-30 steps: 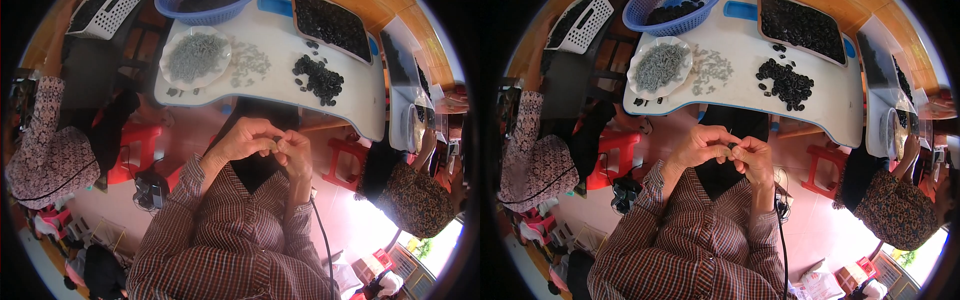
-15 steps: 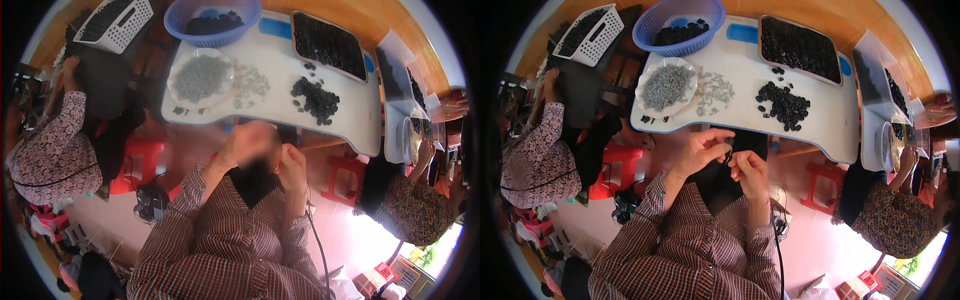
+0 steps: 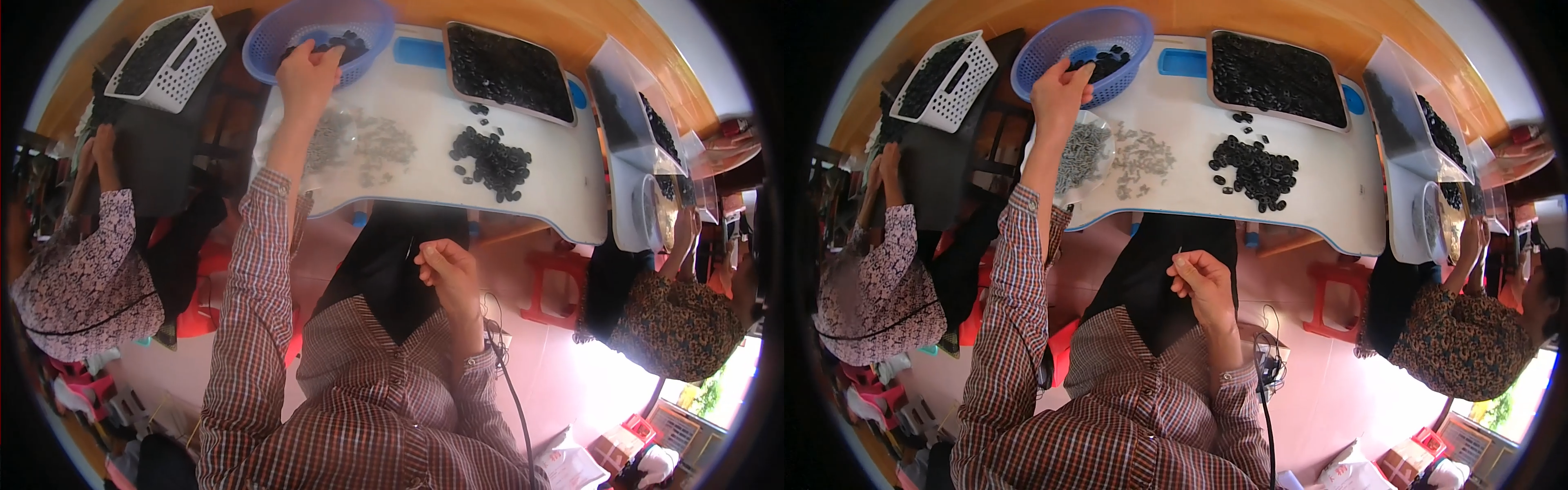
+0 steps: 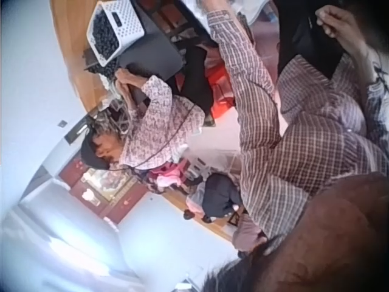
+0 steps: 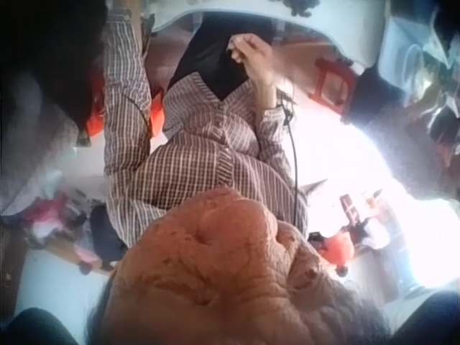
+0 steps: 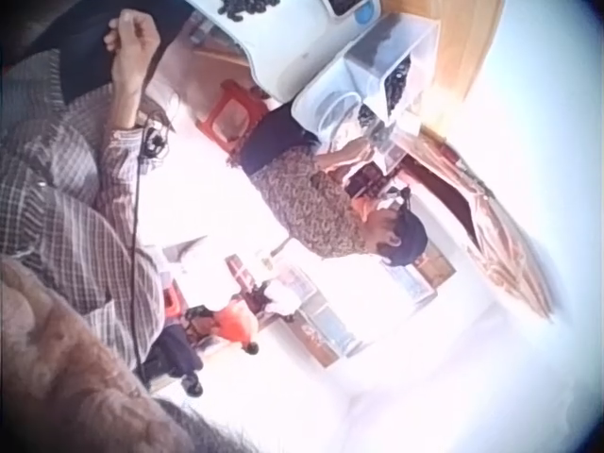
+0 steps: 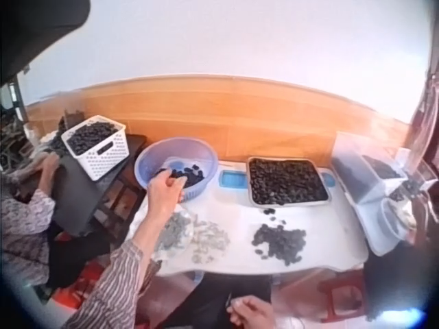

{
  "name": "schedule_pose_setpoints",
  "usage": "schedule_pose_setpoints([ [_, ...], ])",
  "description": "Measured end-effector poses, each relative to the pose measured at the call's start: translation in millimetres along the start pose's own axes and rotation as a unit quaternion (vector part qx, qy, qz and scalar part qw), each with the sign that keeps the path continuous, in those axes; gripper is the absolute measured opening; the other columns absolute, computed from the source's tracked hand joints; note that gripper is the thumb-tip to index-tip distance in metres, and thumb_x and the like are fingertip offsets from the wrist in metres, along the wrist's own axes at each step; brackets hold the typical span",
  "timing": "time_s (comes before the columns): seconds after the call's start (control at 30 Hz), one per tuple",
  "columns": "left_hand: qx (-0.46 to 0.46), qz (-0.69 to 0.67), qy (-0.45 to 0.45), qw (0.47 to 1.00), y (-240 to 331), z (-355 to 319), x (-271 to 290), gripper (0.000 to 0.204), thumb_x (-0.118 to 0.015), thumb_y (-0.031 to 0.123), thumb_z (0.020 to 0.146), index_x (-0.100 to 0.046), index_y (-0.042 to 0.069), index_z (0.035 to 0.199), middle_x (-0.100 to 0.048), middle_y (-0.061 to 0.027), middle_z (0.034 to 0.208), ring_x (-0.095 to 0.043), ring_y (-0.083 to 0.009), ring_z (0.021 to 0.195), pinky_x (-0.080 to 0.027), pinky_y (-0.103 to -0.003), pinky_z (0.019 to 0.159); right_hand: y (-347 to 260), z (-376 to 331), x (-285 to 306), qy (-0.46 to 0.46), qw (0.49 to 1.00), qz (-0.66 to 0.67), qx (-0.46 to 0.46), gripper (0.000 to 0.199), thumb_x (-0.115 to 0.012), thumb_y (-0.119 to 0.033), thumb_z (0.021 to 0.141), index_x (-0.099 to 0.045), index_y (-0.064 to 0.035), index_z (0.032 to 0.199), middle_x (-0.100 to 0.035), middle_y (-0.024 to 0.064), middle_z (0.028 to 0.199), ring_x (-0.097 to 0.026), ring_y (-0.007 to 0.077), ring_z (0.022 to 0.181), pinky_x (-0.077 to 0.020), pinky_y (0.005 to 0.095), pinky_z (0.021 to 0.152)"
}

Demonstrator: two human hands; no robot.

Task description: The person assembles plastic components by picking small parts from the table and attaching them together by hand.

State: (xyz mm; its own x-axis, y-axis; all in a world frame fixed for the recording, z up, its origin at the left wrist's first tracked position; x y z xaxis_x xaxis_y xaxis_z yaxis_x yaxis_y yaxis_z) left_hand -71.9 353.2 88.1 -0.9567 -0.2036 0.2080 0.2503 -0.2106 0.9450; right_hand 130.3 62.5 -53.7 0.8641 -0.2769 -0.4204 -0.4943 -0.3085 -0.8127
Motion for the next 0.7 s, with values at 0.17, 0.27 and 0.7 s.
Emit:
schedule_pose_setpoints([
  [0.17,-0.212,0.138,-0.065,0.965,25,-91,-59,0.014,-0.068,0.012,0.084,-0.069,0.003,0.095,-0.066,-0.0115,0.081,-0.064,-0.0199,0.069,-0.051,-0.032,0.063,1,2,9,0.026,1.0,-0.016,0.004,0.014,-0.063,-0.016,0.092,-0.064,-0.0016,0.094,-0.067,0.0048,0.081,-0.057,0.0067,0.06,-0.0422,0.018,0.053],
  [0.27,-0.257,0.119,-0.182,0.942,21,-155,-118,0.011,-0.068,0.008,0.08,-0.069,0.004,0.09,-0.061,-0.0118,0.08,-0.061,-0.0276,0.069,-0.05,-0.036,0.064,1,3,15,0.04,0.998,-0.042,0.008,0.015,-0.061,-0.015,0.093,-0.063,-0.001,0.095,-0.066,0.0055,0.081,-0.056,0.0066,0.06,-0.0419,0.018,0.054],
  [0.7,-0.264,0.235,-0.283,0.892,5,-201,-170,0.01,-0.07,0.019,0.079,-0.071,0.015,0.088,-0.053,-0.0055,0.089,-0.057,-0.0273,0.085,-0.05,-0.038,0.071,-36,4,41,0.156,0.958,-0.211,0.113,0.016,-0.061,-0.018,0.093,-0.06,-0.0027,0.097,-0.065,0.0033,0.082,-0.059,0.0073,0.061,-0.0455,0.019,0.054],
])
Point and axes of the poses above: each hand's wrist, its own z-axis towards the middle knuckle, its own x-axis out of the back of the hand, y = z × x, the point moved 10 cm from there along z, towards the middle knuckle
